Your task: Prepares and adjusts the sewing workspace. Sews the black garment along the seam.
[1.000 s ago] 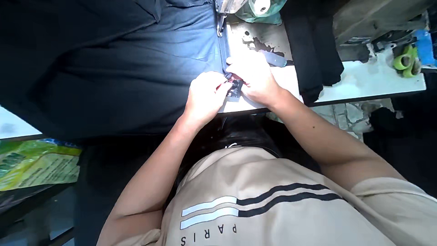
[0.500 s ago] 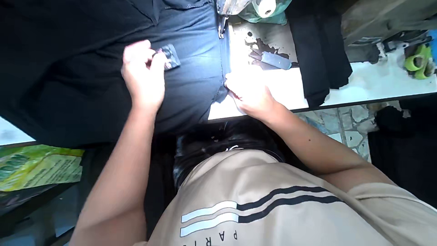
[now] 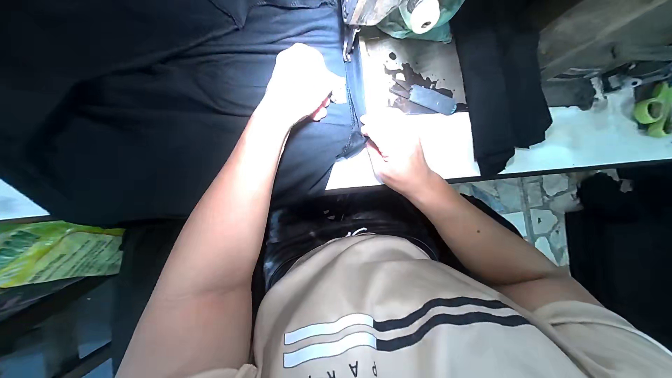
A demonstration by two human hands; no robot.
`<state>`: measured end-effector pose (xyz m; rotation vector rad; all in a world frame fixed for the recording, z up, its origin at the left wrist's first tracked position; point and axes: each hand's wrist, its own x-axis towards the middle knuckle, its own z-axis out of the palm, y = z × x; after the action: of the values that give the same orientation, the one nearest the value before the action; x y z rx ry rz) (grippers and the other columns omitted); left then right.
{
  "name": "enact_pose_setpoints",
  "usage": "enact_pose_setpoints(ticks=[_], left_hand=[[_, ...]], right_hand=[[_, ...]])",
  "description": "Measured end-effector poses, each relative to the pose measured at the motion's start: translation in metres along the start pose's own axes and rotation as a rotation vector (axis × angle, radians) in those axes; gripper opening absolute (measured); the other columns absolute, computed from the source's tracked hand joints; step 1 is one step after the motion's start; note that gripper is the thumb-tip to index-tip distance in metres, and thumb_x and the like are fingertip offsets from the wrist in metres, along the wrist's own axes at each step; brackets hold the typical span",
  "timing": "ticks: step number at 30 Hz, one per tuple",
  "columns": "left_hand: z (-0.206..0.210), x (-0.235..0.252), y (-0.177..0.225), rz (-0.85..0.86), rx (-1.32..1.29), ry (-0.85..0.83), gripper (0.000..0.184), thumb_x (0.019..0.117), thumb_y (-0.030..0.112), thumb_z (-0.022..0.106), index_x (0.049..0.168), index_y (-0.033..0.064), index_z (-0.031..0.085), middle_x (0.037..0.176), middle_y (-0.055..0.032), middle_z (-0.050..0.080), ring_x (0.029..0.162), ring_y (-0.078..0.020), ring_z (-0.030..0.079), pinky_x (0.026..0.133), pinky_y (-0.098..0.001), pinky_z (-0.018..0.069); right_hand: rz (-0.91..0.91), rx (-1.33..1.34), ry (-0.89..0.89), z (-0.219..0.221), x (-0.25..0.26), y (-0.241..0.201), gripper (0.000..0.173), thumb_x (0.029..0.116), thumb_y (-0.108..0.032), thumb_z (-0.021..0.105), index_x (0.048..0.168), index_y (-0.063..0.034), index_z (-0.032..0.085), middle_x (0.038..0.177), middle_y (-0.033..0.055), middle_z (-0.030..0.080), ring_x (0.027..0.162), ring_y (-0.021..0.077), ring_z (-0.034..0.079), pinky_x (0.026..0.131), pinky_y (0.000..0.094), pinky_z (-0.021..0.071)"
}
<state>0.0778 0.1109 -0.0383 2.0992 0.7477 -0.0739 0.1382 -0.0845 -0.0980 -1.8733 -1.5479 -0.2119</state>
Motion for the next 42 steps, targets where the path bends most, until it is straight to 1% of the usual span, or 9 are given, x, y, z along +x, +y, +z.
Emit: enact_pose_setpoints(ticks=[11, 20, 25, 27, 29, 31, 33, 36, 42], left_hand=[[0.006, 0.002, 0.009, -0.006, 0.205, -0.02, 0.027, 0.105, 0.022, 0.055, 0.101, -0.0028, 0.065, 0.087, -0.0134, 0.068, 0.071, -0.0186, 0.067, 0.07, -0.0375, 0.0565], [0.009, 0.001, 0.008, 0.01, 0.201, 0.008, 0.029, 0.1055, 0.024, 0.055, 0.099, -0.0024, 0.065, 0.087, -0.013, 0.068, 0.074, -0.0196, 0.068, 0.072, -0.0389, 0.0564], [0.013, -0.002, 0.008, 0.069, 0.293, 0.057, 0.028, 0.1043, 0.022, 0.054, 0.103, -0.0037, 0.065, 0.093, -0.0179, 0.068, 0.085, -0.0279, 0.069, 0.078, -0.0456, 0.0557], [0.016, -0.01, 0.016, 0.079, 0.44, 0.096, 0.032, 0.1035, 0.022, 0.056, 0.12, -0.0048, 0.062, 0.113, -0.0273, 0.066, 0.111, -0.0434, 0.065, 0.09, -0.0581, 0.0509], [0.022, -0.016, 0.015, 0.191, 0.565, 0.187, 0.036, 0.1006, 0.02, 0.061, 0.129, -0.0015, 0.06, 0.122, -0.0269, 0.062, 0.12, -0.0474, 0.058, 0.089, -0.0591, 0.0491], [0.028, -0.015, -0.004, 0.493, 0.588, 0.267, 0.034, 0.0955, 0.013, 0.061, 0.127, 0.0014, 0.065, 0.122, -0.0237, 0.063, 0.12, -0.0476, 0.056, 0.086, -0.0597, 0.0457], [0.032, -0.011, -0.023, 0.726, 0.603, 0.208, 0.041, 0.0964, 0.014, 0.051, 0.135, 0.0087, 0.064, 0.14, -0.0178, 0.06, 0.133, -0.0457, 0.051, 0.099, -0.0655, 0.0408], [0.03, -0.01, -0.041, 0.745, 0.677, 0.057, 0.052, 0.1033, 0.024, 0.036, 0.152, 0.0129, 0.051, 0.161, -0.0113, 0.044, 0.148, -0.0441, 0.038, 0.111, -0.0689, 0.0309], [0.02, -0.014, -0.039, 0.682, 0.7, -0.051, 0.059, 0.1025, 0.032, 0.034, 0.159, 0.0151, 0.041, 0.166, -0.0106, 0.037, 0.153, -0.0437, 0.029, 0.115, -0.0702, 0.0232]], right_hand=[[0.006, -0.07, -0.004, 0.001, 0.0, -0.002, 0.017, 0.0939, 0.003, 0.057, 0.093, 0.0037, 0.074, 0.107, 0.023, 0.073, 0.104, 0.0346, 0.07, 0.092, 0.0382, 0.0543], [-0.023, -0.09, -0.031, 0.001, 0.001, -0.001, 0.017, 0.0924, 0.004, 0.058, 0.092, 0.0026, 0.074, 0.107, 0.0227, 0.073, 0.104, 0.0354, 0.07, 0.09, 0.0402, 0.0542], [-0.075, -0.132, -0.094, -0.002, 0.002, -0.002, 0.019, 0.093, 0.005, 0.056, 0.092, 0.0005, 0.074, 0.113, 0.0226, 0.074, 0.115, 0.0398, 0.068, 0.101, 0.0471, 0.0523], [-0.106, -0.165, -0.167, -0.007, 0.004, -0.003, 0.018, 0.0936, 0.006, 0.054, 0.093, 0.0004, 0.072, 0.115, 0.0224, 0.074, 0.122, 0.0423, 0.065, 0.104, 0.05, 0.0495], [-0.149, -0.182, -0.233, -0.011, 0.009, -0.002, 0.017, 0.0921, 0.007, 0.053, 0.09, 0.0009, 0.068, 0.112, 0.0236, 0.073, 0.123, 0.044, 0.063, 0.105, 0.0521, 0.0477], [-0.168, -0.176, -0.275, -0.014, 0.012, -0.002, 0.016, 0.0925, 0.006, 0.052, 0.086, 0.0006, 0.066, 0.105, 0.0234, 0.072, 0.117, 0.0427, 0.065, 0.101, 0.0517, 0.049], [-0.161, -0.17, -0.276, -0.015, 0.013, -0.004, 0.017, 0.0933, 0.004, 0.052, 0.084, 0.0005, 0.065, 0.098, 0.0226, 0.07, 0.107, 0.0403, 0.067, 0.095, 0.0506, 0.0506], [-0.14, -0.132, -0.28, -0.015, 0.015, -0.005, 0.018, 0.0945, 0.003, 0.052, 0.084, 0.001, 0.066, 0.092, 0.0222, 0.067, 0.099, 0.0398, 0.067, 0.086, 0.0498, 0.0522], [-0.106, -0.084, -0.339, -0.017, 0.018, -0.007, 0.018, 0.0958, 0.001, 0.052, 0.084, 0.0012, 0.065, 0.091, 0.0221, 0.066, 0.097, 0.0403, 0.067, 0.082, 0.0504, 0.0533]])
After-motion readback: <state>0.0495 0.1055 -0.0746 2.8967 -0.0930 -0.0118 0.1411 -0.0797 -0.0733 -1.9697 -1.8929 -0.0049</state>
